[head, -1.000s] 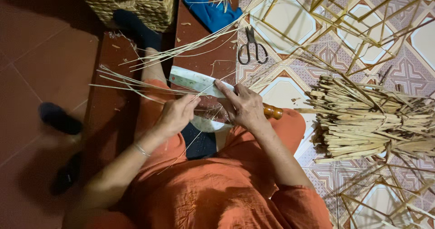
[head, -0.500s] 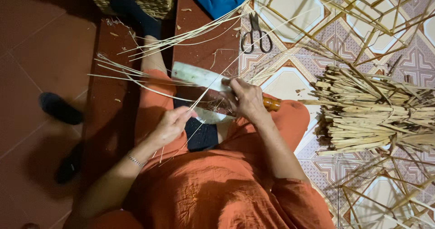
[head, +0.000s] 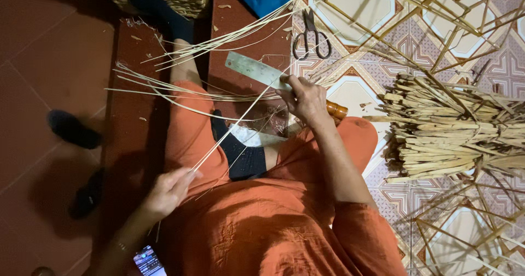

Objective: The person sits on the floor and uses a cleaver to split long bamboo strips into thinner strands. They hold the strip with one hand and draw the cleaver along its length to peel off thin layers, repeating the process on multiple strips.

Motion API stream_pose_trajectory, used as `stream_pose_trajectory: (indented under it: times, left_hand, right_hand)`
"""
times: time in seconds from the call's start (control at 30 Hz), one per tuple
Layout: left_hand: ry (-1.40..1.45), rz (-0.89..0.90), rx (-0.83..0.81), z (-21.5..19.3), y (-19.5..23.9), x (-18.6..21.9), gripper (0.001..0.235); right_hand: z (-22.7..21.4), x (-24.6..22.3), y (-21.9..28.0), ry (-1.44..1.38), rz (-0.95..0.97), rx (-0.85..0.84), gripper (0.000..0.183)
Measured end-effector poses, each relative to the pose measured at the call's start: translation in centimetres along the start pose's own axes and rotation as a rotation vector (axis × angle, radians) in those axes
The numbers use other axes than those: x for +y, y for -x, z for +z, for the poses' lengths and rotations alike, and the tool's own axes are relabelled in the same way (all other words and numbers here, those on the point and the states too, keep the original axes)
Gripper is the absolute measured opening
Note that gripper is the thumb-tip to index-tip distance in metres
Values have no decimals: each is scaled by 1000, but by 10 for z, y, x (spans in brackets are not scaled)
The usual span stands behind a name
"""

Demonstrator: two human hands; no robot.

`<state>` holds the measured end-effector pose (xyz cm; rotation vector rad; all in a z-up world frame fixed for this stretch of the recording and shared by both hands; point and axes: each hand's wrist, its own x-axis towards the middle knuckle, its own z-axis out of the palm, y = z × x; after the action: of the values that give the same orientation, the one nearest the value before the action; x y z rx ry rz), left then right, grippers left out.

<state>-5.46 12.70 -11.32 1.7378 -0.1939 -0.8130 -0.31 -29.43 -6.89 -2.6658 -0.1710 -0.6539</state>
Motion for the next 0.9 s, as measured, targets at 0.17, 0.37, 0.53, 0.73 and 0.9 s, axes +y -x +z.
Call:
stream_pose_trajectory:
  times: [0.17, 0.37, 0.53, 0.73, 0.9]
  left_hand:
    - [-199, 71, 75, -9, 24, -15, 24]
    - [-396, -163, -116, -17, 16, -18, 44]
    - [-489, 228, -200, 3, -43, 13, 76]
    - [-420, 266, -2, 71, -131, 67, 41]
    - [-569, 743, 290, 89, -148, 63, 8]
  right_hand:
    - [14, 8, -2, 46, -4, -30, 30]
    - [33, 7, 10, -5, -27, -13, 43]
    - [34, -9, 21, 3, -148, -110, 35]
    - [18, -36, 30, -48, -163, -159, 54]
    - [5, -24, 26, -87, -144, -148, 49]
